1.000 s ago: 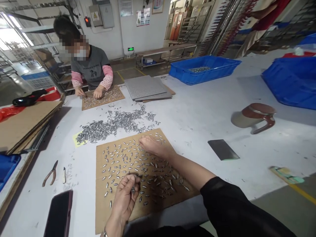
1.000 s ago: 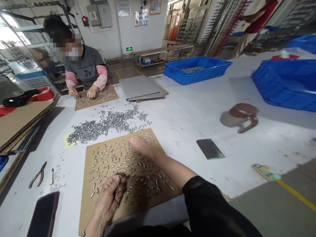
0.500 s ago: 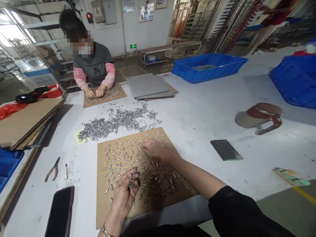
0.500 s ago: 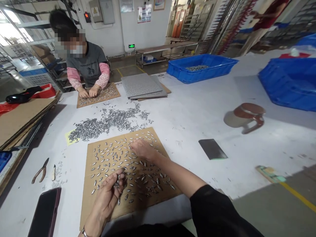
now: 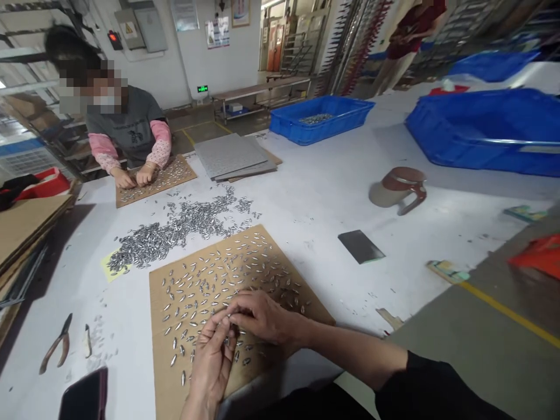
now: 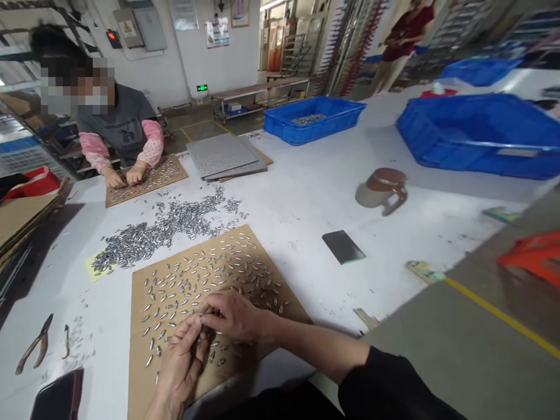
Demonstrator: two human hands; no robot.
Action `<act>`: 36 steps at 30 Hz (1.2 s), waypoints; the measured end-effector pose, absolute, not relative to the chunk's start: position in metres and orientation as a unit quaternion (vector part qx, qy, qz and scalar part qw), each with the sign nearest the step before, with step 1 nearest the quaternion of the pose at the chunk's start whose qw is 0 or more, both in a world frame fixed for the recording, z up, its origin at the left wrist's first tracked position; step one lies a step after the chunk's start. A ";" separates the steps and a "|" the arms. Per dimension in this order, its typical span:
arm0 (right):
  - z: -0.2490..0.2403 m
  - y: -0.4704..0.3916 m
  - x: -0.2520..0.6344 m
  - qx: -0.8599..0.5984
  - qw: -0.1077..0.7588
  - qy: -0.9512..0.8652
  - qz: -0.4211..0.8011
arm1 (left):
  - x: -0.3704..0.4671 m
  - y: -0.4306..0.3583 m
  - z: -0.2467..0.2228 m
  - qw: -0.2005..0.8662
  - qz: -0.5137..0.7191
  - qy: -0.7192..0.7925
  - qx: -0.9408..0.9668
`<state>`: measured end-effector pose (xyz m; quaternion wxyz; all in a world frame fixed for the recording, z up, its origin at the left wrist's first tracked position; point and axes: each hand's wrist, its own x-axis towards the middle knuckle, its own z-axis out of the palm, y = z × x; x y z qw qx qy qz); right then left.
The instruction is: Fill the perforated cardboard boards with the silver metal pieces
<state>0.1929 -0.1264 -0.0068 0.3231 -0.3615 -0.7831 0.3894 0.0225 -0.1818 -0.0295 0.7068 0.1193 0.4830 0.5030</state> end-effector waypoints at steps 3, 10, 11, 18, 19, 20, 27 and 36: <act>-0.016 -0.137 0.195 -0.402 0.364 -0.729 0.418 | 0.028 -0.178 -0.027 0.709 0.498 0.485 0.122; -0.027 -0.138 0.208 -0.386 0.366 -0.569 0.627 | 0.039 -0.177 -0.021 0.716 0.470 0.494 0.149; -0.027 -0.135 0.211 -0.383 0.360 -0.574 0.628 | 0.040 -0.177 -0.021 0.720 0.465 0.492 0.152; -0.029 -0.070 0.255 -0.576 0.339 -0.685 0.289 | 0.037 -0.176 -0.018 0.741 0.476 0.455 0.129; -0.031 -0.058 0.261 -0.605 0.326 -0.683 0.246 | 0.036 -0.176 -0.019 0.737 0.477 0.462 0.128; -0.033 -0.047 0.266 -0.623 0.308 -0.684 0.221 | 0.034 -0.177 -0.020 0.733 0.477 0.467 0.130; -0.050 -0.016 0.273 -0.652 0.237 -0.691 0.202 | 0.027 -0.181 -0.026 0.737 0.455 0.480 0.141; -0.048 -0.011 0.273 -0.673 0.207 -0.687 0.180 | 0.025 -0.177 -0.033 0.737 0.450 0.486 0.137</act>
